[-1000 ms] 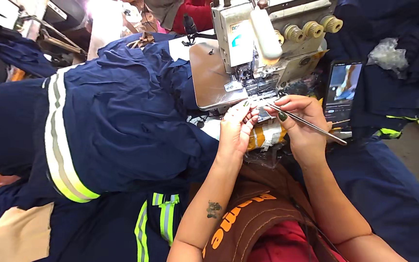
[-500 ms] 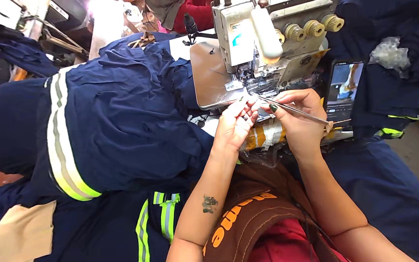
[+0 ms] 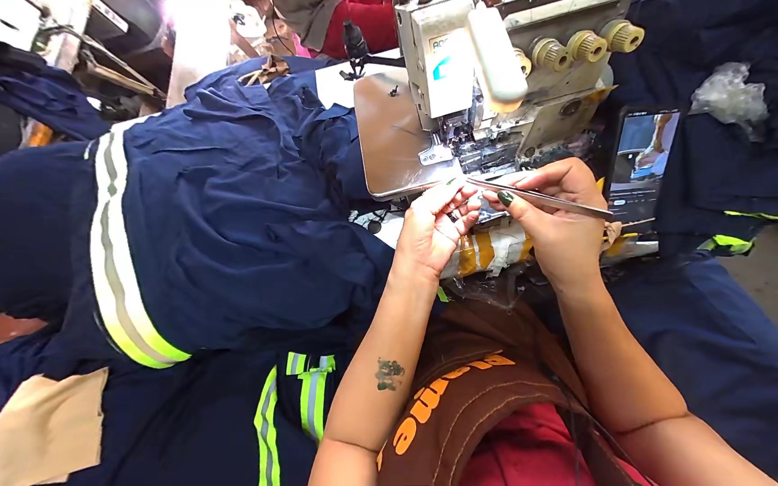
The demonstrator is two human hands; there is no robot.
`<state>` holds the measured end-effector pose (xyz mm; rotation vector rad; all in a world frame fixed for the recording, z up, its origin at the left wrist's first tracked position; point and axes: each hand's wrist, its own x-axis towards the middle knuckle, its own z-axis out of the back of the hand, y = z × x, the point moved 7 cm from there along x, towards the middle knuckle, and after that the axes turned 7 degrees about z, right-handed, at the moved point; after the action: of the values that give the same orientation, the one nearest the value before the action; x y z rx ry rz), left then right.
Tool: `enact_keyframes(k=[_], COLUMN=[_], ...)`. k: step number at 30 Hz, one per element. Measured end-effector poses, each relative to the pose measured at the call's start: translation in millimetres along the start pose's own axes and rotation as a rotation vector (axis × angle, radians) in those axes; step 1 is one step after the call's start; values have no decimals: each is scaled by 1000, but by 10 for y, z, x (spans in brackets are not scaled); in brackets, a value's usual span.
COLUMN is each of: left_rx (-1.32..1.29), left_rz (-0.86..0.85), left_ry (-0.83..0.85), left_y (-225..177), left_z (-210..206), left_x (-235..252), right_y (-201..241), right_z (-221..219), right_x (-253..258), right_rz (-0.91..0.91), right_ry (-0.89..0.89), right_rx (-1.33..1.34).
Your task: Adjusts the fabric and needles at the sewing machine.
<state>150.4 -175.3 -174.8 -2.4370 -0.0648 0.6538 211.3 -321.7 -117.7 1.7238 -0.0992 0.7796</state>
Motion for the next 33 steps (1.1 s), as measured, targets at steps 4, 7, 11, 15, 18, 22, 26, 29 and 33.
enact_keyframes(k=[4, 7, 11, 15, 18, 22, 26, 29, 33], left_rx=[59, 67, 70, 60, 25, 25, 59, 55, 292], left_rz=[-7, -6, -14, -4, -1, -1, -1, 3, -127], left_ry=[31, 31, 48, 53, 52, 52, 84, 90, 54], left_y=[1, 11, 10, 28, 31, 33, 38, 43, -28], left_z=[-1, 16, 8, 16, 23, 27, 12, 5, 37], left_x=[-36, -32, -37, -36, 1, 2, -42, -44, -143], right_y=[-25, -39, -57, -76, -82, -84, -87, -64, -43], right_z=[10, 20, 31, 31, 28, 26, 35, 54, 87], right_x=[-5, -13, -17, -27, -32, -35, -45, -43, -46], right_rz=[-29, -55, -62, -75, -81, -77, -65, -39, -31], right_ry=[-8, -13, -7, -11, -14, -20, -34, -62, -70], right_rx=[25, 52, 79, 83, 73, 69, 68, 53, 1])
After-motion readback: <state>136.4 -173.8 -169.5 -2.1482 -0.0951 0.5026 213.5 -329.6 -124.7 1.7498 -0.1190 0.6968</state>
